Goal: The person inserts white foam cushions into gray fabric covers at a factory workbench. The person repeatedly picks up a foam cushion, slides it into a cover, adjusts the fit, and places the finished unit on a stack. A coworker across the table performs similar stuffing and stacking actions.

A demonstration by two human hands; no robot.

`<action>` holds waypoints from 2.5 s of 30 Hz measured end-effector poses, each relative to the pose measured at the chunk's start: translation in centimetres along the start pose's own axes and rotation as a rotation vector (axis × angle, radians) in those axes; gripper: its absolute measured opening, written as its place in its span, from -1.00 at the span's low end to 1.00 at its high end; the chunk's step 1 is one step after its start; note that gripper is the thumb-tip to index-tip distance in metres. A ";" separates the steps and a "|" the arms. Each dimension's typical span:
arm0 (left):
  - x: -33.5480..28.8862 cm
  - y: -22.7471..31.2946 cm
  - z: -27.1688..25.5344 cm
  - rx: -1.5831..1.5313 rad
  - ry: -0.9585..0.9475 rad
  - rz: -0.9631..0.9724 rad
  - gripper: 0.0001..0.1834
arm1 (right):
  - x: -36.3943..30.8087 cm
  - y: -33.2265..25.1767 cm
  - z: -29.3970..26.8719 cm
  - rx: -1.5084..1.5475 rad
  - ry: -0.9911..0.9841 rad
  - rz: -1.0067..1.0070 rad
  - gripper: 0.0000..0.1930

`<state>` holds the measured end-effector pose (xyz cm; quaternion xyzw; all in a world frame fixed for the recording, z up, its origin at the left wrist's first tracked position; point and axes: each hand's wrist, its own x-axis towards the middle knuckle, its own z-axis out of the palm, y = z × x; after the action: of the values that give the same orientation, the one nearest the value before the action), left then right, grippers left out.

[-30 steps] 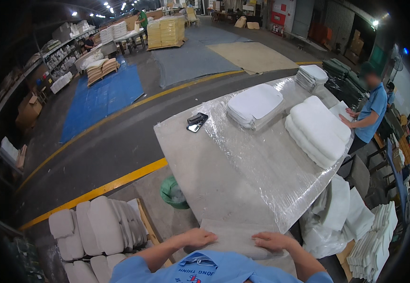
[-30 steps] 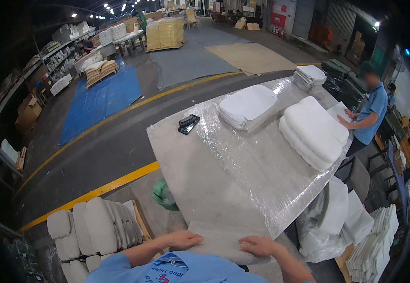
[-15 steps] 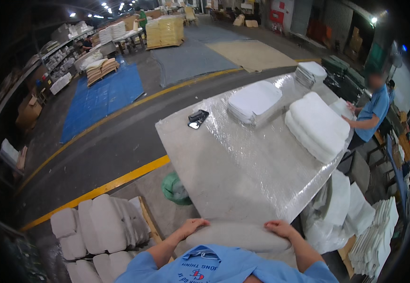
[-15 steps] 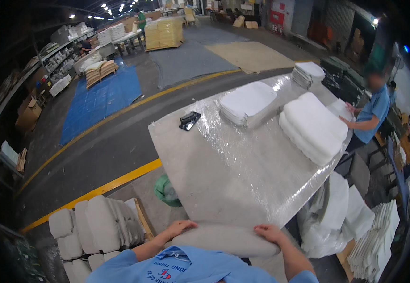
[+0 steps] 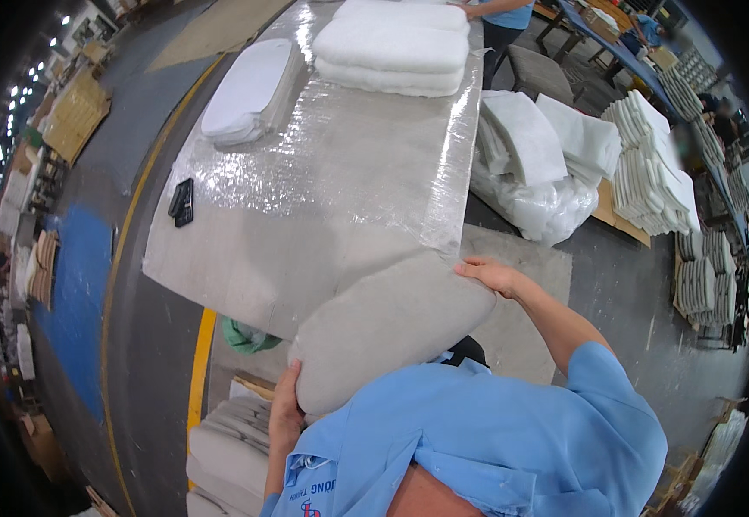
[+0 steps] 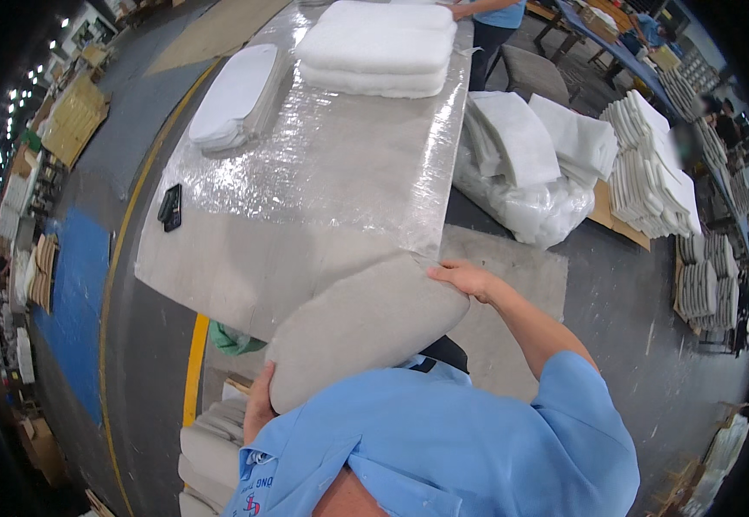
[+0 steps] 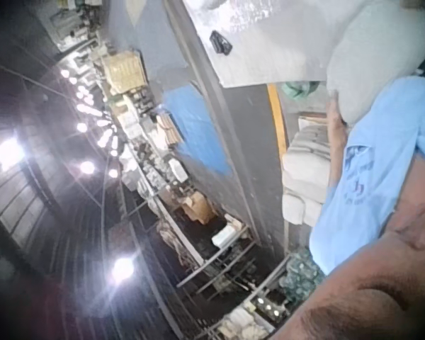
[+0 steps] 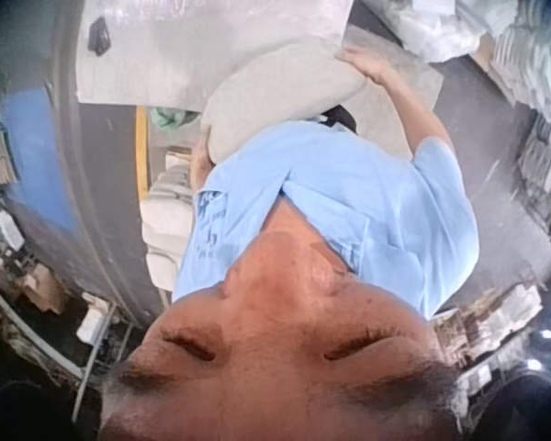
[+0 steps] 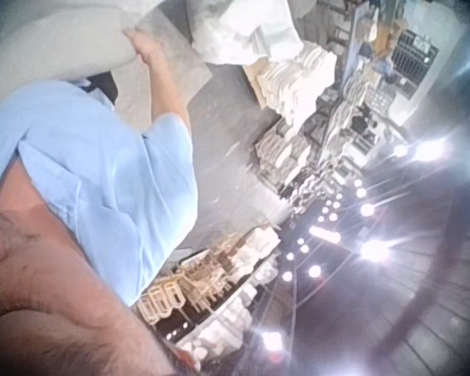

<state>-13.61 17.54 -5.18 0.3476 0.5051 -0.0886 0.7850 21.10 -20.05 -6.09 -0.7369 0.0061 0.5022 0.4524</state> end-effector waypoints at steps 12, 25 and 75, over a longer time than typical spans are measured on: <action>6.3 8.4 5.7 -0.090 -0.067 0.570 -0.13 | -0.9 -4.0 2.6 0.517 0.347 -0.500 -0.34; 5.9 7.1 6.2 -0.064 -0.183 0.687 -0.32 | -0.5 -2.1 2.8 0.645 0.317 -0.578 -0.38; 14.0 11.0 43.6 0.893 -0.261 1.035 -0.66 | 2.6 -11.9 -4.0 0.020 0.825 -0.706 -0.44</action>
<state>30.33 1.01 -1.29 0.8198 0.0913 0.0569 0.5624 30.82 -14.53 0.19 -0.8258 -0.0599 -0.0114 0.5607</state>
